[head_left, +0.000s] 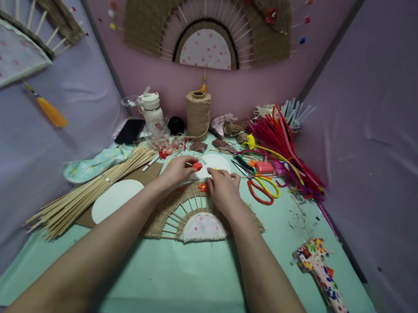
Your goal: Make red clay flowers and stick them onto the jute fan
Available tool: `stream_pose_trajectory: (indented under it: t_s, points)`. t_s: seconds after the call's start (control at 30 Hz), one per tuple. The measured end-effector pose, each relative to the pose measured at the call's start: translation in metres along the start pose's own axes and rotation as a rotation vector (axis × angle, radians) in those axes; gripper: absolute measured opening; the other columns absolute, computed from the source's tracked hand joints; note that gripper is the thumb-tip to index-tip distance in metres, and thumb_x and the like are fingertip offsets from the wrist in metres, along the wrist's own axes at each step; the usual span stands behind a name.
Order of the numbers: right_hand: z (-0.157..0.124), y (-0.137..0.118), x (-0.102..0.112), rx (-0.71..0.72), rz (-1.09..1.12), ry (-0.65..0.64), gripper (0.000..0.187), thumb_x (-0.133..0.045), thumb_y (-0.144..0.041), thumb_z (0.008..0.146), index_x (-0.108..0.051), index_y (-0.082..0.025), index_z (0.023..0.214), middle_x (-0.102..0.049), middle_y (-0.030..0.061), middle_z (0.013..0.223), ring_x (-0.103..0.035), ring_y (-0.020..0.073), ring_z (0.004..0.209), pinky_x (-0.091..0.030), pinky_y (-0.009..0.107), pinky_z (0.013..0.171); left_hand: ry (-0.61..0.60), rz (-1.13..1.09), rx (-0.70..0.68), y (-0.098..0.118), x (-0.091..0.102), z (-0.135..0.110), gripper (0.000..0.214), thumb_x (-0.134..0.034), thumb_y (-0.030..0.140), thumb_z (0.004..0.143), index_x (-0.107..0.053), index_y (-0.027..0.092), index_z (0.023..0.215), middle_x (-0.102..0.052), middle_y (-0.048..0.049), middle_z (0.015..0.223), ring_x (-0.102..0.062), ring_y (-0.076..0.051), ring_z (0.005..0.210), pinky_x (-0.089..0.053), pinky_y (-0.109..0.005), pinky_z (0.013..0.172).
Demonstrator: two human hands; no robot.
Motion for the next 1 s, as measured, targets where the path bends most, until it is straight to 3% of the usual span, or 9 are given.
stream_pose_trajectory:
  t_s: [0.17, 0.27, 0.4, 0.63, 0.8, 1.0]
  points:
    - [-0.002, 0.000, 0.014, 0.020, 0.288, 0.180, 0.025, -0.052, -0.023, 0.094, -0.063, -0.021, 0.116, -0.070, 0.0094, 0.115, -0.062, 0.0226, 0.108, -0.039, 0.041, 0.094, 0.015, -0.139, -0.064, 0.007, -0.006, -0.019, 0.042, -0.066, 0.016, 0.075, -0.060, 0.016, 0.116, -0.071, -0.0079, 0.103, -0.066, -0.018, 0.096, -0.053, -0.033, 0.088]
    - [-0.003, -0.001, 0.015, 0.071, 0.467, 0.208, 0.022, -0.054, -0.023, 0.091, -0.067, -0.021, 0.110, -0.072, 0.0071, 0.111, -0.065, 0.0195, 0.103, -0.047, 0.033, 0.089, 0.008, -0.179, -0.098, 0.011, -0.009, -0.026, 0.038, -0.066, 0.015, 0.073, -0.062, 0.016, 0.111, -0.069, -0.0067, 0.103, -0.065, -0.017, 0.096, -0.054, -0.031, 0.085]
    - [-0.005, -0.002, 0.018, 0.081, 0.493, 0.226, 0.018, -0.055, -0.022, 0.090, -0.071, -0.022, 0.097, -0.074, 0.0051, 0.098, -0.067, 0.0190, 0.093, -0.050, 0.031, 0.085, 0.001, -0.189, -0.109, 0.015, -0.010, -0.032, 0.025, -0.067, 0.021, 0.072, -0.066, 0.016, 0.097, -0.066, -0.0067, 0.101, -0.063, -0.019, 0.096, -0.056, -0.030, 0.079]
    - [-0.006, -0.002, 0.018, 0.037, 0.532, 0.220, 0.016, -0.056, -0.022, 0.084, -0.071, -0.022, 0.088, -0.073, 0.0058, 0.090, -0.066, 0.0202, 0.085, -0.049, 0.033, 0.082, -0.043, -0.133, -0.140, 0.019, -0.008, -0.034, 0.023, -0.065, 0.025, 0.075, -0.068, 0.016, 0.096, -0.064, -0.0060, 0.097, -0.062, -0.018, 0.091, -0.055, -0.030, 0.079]
    - [-0.006, 0.007, 0.014, -0.100, 0.669, 0.254, 0.007, -0.058, -0.020, 0.072, -0.065, -0.022, 0.073, -0.066, 0.0021, 0.076, -0.059, 0.0184, 0.075, -0.046, 0.031, 0.075, -0.049, -0.101, -0.184, 0.026, -0.011, -0.036, 0.019, -0.062, 0.025, 0.077, -0.067, 0.018, 0.093, -0.064, -0.0049, 0.095, -0.061, -0.017, 0.088, -0.054, -0.029, 0.077]
    - [-0.006, 0.035, -0.005, -0.412, 1.035, 0.272, 0.007, -0.057, -0.028, 0.064, -0.056, -0.021, 0.065, -0.054, -0.0035, 0.056, -0.049, 0.0130, 0.053, -0.041, 0.026, 0.052, -0.014, -0.091, -0.252, 0.036, -0.006, -0.040, 0.014, -0.061, 0.026, 0.079, -0.065, 0.018, 0.090, -0.062, -0.0040, 0.094, -0.060, -0.015, 0.086, -0.053, -0.027, 0.076]
Point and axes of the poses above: each hand's wrist, its own z-axis towards the middle knuckle, its own x-axis out of the back of the hand, y = z × x, the point moved 8 cm from there along z, towards the middle knuckle
